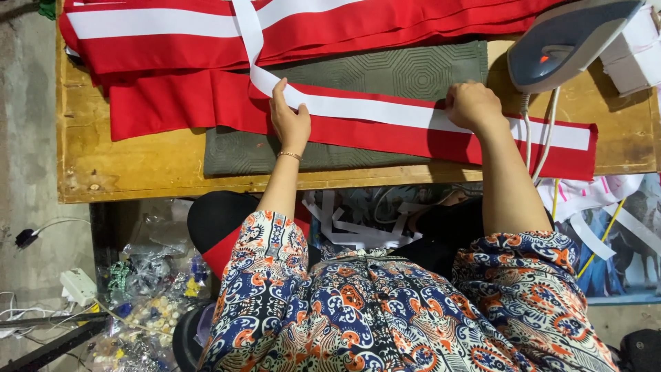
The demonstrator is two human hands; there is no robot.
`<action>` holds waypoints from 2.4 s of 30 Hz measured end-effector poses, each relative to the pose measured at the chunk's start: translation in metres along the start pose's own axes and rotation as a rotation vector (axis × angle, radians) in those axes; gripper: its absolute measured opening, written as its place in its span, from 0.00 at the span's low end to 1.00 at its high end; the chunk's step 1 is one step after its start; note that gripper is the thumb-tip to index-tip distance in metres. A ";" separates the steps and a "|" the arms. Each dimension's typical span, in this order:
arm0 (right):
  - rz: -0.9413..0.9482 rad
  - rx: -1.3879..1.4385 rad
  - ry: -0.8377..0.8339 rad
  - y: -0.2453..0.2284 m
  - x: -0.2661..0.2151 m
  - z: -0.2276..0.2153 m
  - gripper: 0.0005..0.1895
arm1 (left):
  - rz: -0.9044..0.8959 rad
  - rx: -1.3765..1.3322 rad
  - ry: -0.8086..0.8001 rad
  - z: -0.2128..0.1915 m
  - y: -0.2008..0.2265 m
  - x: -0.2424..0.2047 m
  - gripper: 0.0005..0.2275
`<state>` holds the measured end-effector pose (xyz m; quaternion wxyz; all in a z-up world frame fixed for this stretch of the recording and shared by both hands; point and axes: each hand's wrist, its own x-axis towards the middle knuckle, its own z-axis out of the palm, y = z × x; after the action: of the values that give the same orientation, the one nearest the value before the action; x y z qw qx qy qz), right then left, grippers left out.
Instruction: The person irons a red and white striped fabric on a low wooden table. They repeatedly place a white strip onto the fabric, press it with an iron, and adjust the fabric position.
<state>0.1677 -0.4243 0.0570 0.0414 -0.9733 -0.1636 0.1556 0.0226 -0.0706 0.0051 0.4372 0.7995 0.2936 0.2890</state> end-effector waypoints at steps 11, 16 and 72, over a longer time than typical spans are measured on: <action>-0.173 0.059 0.013 -0.016 0.008 0.011 0.14 | -0.124 -0.165 -0.118 0.003 -0.006 0.017 0.22; -0.121 -0.152 0.013 -0.010 0.012 0.017 0.19 | -0.081 -0.215 0.129 0.011 -0.037 0.045 0.18; 0.473 0.106 -0.276 0.231 -0.047 -0.018 0.18 | -0.228 -0.169 0.241 -0.013 -0.019 0.023 0.17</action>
<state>0.2015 -0.6581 0.0572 0.0323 -0.9506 0.0723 0.3002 0.0243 -0.0390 -0.0008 0.4943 0.6810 0.4072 0.3550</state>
